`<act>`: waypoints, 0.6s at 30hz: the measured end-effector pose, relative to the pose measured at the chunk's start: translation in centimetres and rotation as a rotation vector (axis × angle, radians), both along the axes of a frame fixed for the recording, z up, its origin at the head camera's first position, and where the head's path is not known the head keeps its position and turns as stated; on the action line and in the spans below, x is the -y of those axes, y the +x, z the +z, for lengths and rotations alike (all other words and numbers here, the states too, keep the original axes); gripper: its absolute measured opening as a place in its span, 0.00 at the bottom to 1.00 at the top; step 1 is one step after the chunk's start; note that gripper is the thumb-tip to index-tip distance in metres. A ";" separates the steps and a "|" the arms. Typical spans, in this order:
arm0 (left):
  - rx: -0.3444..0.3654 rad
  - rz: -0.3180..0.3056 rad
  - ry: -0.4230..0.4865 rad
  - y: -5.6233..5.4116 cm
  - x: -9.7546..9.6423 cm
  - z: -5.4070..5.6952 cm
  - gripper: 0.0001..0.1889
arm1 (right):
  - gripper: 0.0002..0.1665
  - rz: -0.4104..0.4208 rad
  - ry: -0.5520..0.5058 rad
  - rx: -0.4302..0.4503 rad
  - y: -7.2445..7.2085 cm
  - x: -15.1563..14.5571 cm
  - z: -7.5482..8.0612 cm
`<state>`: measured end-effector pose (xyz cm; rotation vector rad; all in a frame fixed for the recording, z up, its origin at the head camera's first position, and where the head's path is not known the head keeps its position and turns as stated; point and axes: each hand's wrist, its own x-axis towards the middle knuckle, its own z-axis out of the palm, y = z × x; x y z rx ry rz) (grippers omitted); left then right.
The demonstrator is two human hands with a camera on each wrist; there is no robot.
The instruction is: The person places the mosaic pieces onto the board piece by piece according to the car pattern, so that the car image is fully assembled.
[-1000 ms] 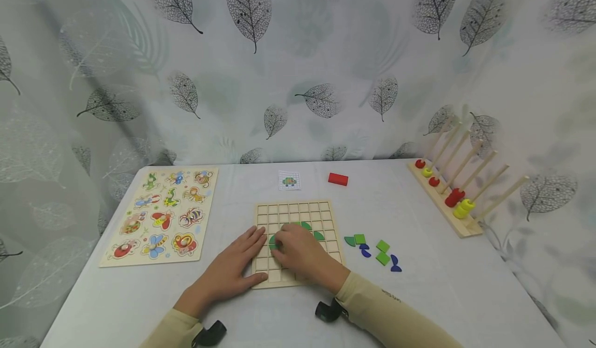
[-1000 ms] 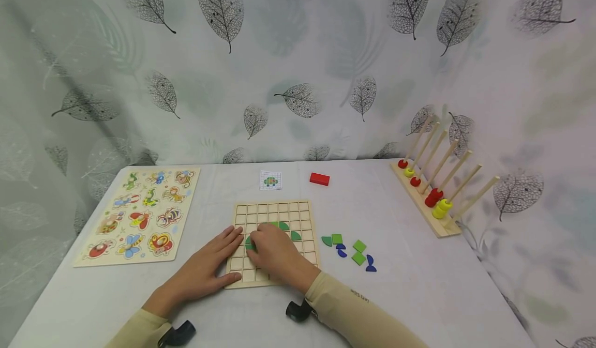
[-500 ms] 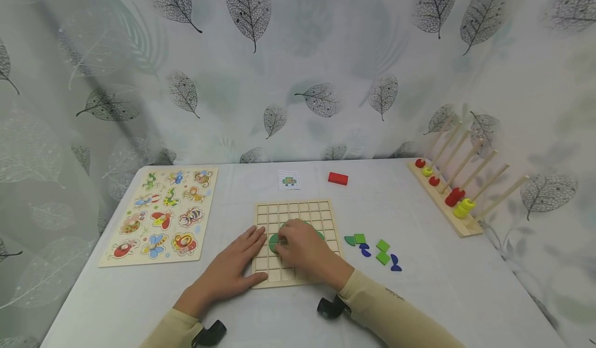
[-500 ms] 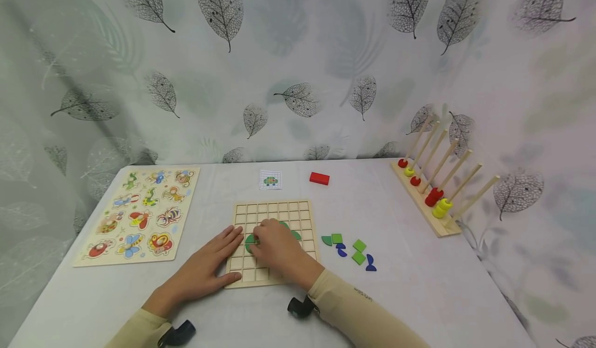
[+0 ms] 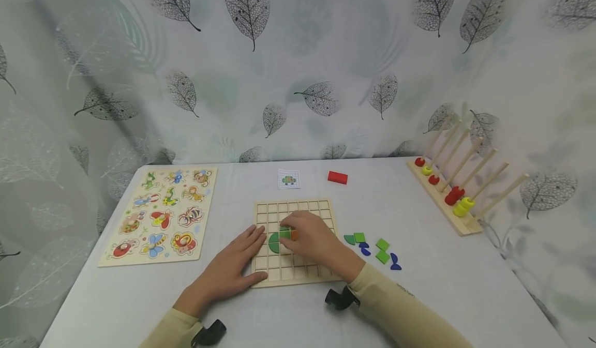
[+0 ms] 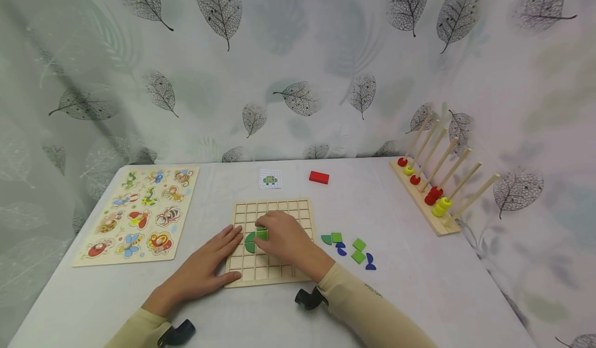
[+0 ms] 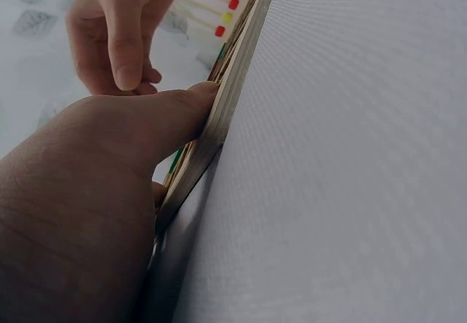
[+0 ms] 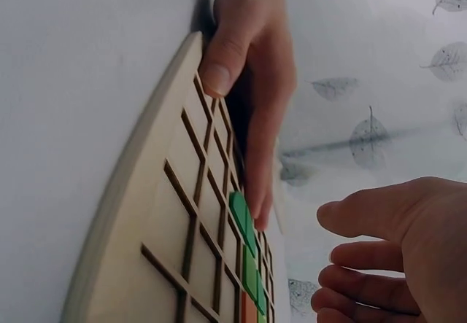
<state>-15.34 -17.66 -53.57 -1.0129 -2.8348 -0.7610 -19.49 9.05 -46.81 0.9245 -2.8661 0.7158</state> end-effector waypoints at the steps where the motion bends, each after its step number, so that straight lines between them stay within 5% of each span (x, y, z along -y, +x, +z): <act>1: -0.002 0.000 0.000 0.0 0.0 0.0 0.48 | 0.20 0.003 -0.012 0.005 0.0 -0.3 0.1; 18: -0.013 -0.011 0.008 -0.1 0.0 -0.1 0.48 | 0.20 -0.014 -0.089 0.028 -0.2 -3.9 1.5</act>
